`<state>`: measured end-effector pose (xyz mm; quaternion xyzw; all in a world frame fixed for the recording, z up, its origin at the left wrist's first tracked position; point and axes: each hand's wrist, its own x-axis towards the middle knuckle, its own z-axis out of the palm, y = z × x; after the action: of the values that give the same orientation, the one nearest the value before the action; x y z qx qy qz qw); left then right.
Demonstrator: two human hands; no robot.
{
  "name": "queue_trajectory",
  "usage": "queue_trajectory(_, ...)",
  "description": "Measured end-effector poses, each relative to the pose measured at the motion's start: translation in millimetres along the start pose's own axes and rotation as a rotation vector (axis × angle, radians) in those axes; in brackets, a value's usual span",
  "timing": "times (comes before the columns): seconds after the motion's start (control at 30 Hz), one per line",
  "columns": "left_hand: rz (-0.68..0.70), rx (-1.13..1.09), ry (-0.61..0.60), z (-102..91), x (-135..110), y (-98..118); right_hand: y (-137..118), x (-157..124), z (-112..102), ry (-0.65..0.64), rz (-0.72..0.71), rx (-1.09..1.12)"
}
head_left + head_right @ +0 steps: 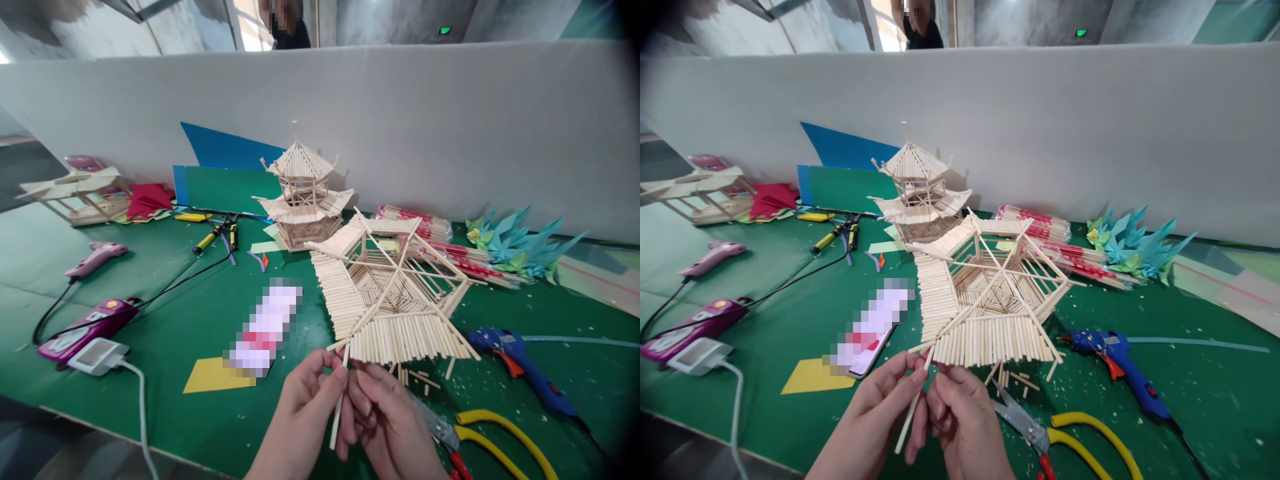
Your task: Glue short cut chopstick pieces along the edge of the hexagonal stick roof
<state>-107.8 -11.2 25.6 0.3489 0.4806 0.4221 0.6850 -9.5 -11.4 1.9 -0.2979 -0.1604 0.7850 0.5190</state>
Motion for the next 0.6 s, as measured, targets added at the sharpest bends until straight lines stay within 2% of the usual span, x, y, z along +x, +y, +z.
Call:
queue_trajectory(0.23, -0.030, -0.112, -0.004, 2.5, 2.3, 2.1, 0.9, -0.3, 0.5, -0.049, -0.003, 0.027)
queue_trajectory(0.6, -0.012, -0.110, 0.076, 4.8, 1.6, 4.0, 8.1, 4.9, -8.3, -0.071, -0.052, 0.073)
